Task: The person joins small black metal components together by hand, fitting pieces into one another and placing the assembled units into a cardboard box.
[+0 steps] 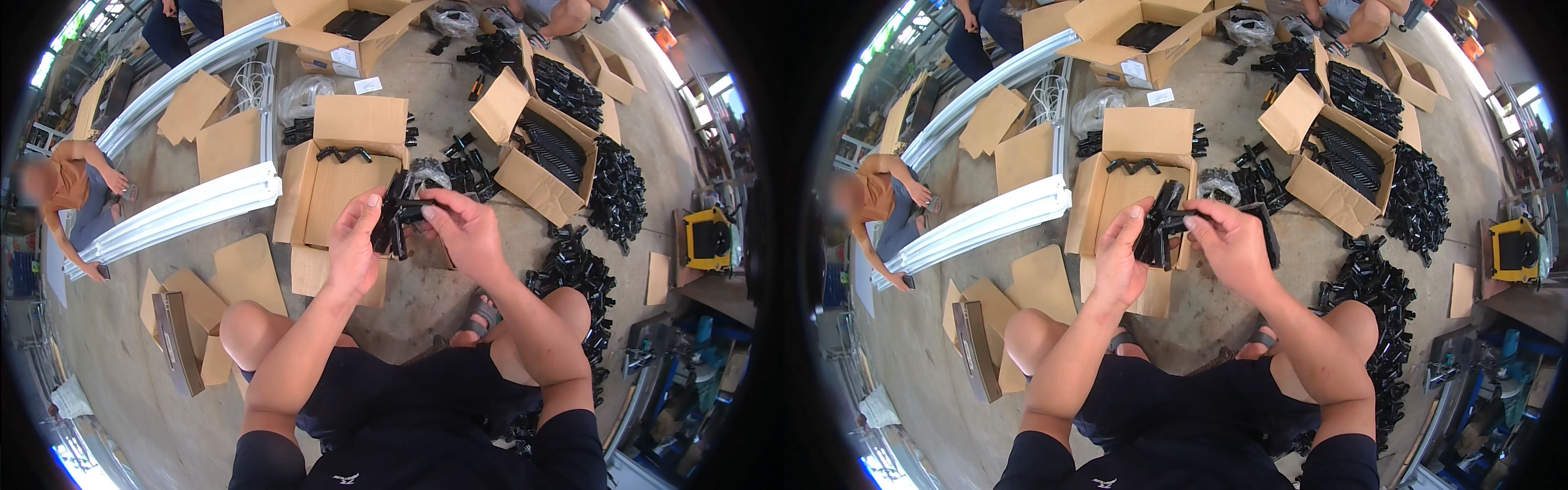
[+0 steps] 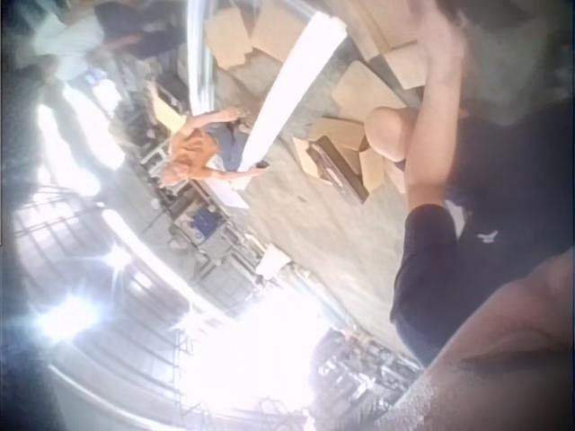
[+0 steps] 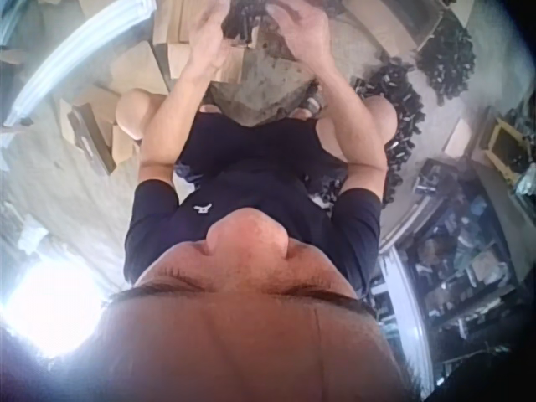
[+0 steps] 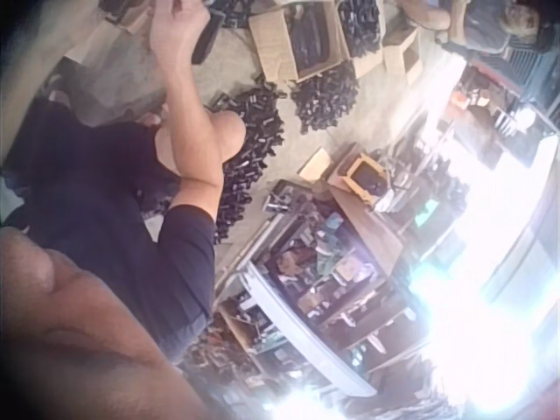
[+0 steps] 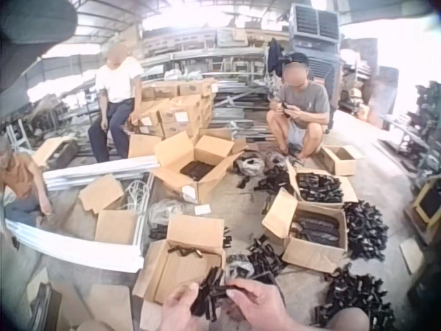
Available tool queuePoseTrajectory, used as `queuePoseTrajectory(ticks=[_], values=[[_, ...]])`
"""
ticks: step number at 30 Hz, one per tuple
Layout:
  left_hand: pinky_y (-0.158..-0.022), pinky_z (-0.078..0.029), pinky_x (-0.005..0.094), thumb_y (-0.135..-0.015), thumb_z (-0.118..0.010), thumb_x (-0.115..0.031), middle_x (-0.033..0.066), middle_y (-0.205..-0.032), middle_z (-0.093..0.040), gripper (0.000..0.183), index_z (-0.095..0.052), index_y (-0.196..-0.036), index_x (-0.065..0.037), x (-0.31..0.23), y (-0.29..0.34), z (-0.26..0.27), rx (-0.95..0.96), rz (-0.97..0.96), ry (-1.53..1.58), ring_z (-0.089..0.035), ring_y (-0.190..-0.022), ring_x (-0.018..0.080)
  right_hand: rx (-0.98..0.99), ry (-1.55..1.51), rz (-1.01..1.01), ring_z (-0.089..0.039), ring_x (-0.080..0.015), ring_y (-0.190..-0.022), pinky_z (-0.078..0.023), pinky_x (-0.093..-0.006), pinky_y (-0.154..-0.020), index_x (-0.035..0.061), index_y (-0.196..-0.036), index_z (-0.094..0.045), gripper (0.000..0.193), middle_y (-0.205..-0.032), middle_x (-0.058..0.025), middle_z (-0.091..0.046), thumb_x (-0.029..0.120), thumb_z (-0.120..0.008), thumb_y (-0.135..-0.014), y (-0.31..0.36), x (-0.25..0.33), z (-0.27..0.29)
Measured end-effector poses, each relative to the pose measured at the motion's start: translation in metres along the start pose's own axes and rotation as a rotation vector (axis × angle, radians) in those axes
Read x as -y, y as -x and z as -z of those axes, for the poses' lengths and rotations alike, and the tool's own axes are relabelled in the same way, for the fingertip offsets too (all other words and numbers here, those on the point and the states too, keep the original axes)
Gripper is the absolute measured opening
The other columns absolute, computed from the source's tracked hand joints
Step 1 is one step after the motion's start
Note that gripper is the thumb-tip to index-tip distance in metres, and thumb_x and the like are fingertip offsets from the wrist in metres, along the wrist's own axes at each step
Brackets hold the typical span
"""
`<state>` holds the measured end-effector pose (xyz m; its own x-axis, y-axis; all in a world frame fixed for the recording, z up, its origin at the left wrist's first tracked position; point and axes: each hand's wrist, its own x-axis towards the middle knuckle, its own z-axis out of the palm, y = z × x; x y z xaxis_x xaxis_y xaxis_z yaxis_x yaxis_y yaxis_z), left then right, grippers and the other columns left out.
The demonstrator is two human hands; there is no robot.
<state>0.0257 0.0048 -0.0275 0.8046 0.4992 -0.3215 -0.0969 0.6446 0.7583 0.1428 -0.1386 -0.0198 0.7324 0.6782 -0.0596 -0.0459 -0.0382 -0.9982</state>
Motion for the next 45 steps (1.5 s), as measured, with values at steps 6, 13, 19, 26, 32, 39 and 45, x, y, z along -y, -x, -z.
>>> queuePoseTrajectory(ticks=[6,13,19,26,32,39,45], values=[[-0.107,-0.048,0.0388,-0.097,-0.068,-0.025,0.0115,-0.147,-0.050,0.065,-0.040,-0.148,0.003,-0.010,0.006,-0.009,0.268,-0.188,-0.077,-0.056,-0.127,0.0228,-0.046,-0.378,-0.189,-0.068,-0.0132,-0.074,-0.059,-0.0277,-0.066,-0.0036,-0.117,-0.066,0.023,-0.094,-0.0081,-0.071,0.010,-0.062,-0.099,-0.014,0.013,0.020],[-0.107,-0.048,0.0364,-0.085,-0.073,0.006,0.0148,-0.153,-0.044,0.062,-0.051,-0.143,-0.001,-0.015,0.008,-0.009,0.313,-0.398,-0.432,-0.055,-0.130,0.0248,0.026,-0.472,-0.236,-0.068,-0.0148,-0.067,-0.058,-0.0272,-0.059,-0.0048,-0.117,-0.066,0.026,-0.092,-0.0099,-0.071,0.014,-0.062,-0.100,-0.011,0.026,0.027],[-0.090,-0.054,0.0307,-0.086,-0.074,0.000,0.0138,-0.122,-0.068,0.045,-0.061,-0.129,0.001,-0.018,0.011,-0.008,0.320,-0.624,-0.861,-0.067,-0.105,0.0172,0.086,-0.236,-0.301,-0.066,-0.0127,-0.069,-0.056,-0.0279,-0.060,-0.0047,-0.118,-0.067,0.028,-0.091,-0.0081,-0.070,0.016,-0.064,-0.099,-0.005,0.033,0.028],[-0.067,-0.053,0.0295,-0.084,-0.076,-0.005,0.0097,-0.088,-0.069,0.042,-0.063,-0.123,0.002,-0.009,0.011,-0.004,0.263,-0.667,-0.984,-0.064,-0.068,0.0148,0.132,0.496,0.544,-0.063,-0.0235,-0.086,-0.052,-0.0351,-0.076,0.0055,-0.120,-0.068,0.040,-0.093,-0.0093,-0.066,0.016,-0.079,-0.083,0.000,0.044,0.024],[-0.068,-0.052,0.0303,-0.088,-0.072,-0.006,0.0089,-0.089,-0.069,0.038,-0.063,-0.124,0.002,-0.014,0.016,-0.008,0.389,-0.516,-1.020,-0.065,-0.072,0.0166,0.250,0.492,0.513,-0.065,-0.0261,-0.084,-0.053,-0.0371,-0.075,0.0043,-0.112,-0.069,0.039,-0.093,-0.0093,-0.067,0.011,-0.083,-0.077,0.003,0.043,0.027],[-0.076,-0.050,0.0381,-0.089,-0.071,-0.014,0.0124,-0.097,-0.064,0.032,-0.065,-0.120,-0.004,-0.030,0.015,-0.004,0.500,-0.505,-1.215,-0.061,-0.089,0.0296,0.275,0.433,0.441,-0.065,-0.0223,-0.077,-0.054,-0.0325,-0.069,0.0020,-0.110,-0.068,0.036,-0.091,-0.0095,-0.065,0.010,-0.082,-0.077,0.007,0.042,0.020],[-0.086,-0.052,0.0346,-0.089,-0.074,-0.012,0.0120,-0.106,-0.069,0.036,-0.064,-0.122,-0.002,-0.020,0.016,-0.006,0.406,-0.525,-1.068,-0.066,-0.099,0.0251,0.256,0.404,0.426,-0.065,-0.0177,-0.078,-0.054,-0.0291,-0.068,-0.0007,-0.111,-0.067,0.032,-0.092,-0.0091,-0.065,0.007,-0.077,-0.082,0.006,0.045,0.015]])
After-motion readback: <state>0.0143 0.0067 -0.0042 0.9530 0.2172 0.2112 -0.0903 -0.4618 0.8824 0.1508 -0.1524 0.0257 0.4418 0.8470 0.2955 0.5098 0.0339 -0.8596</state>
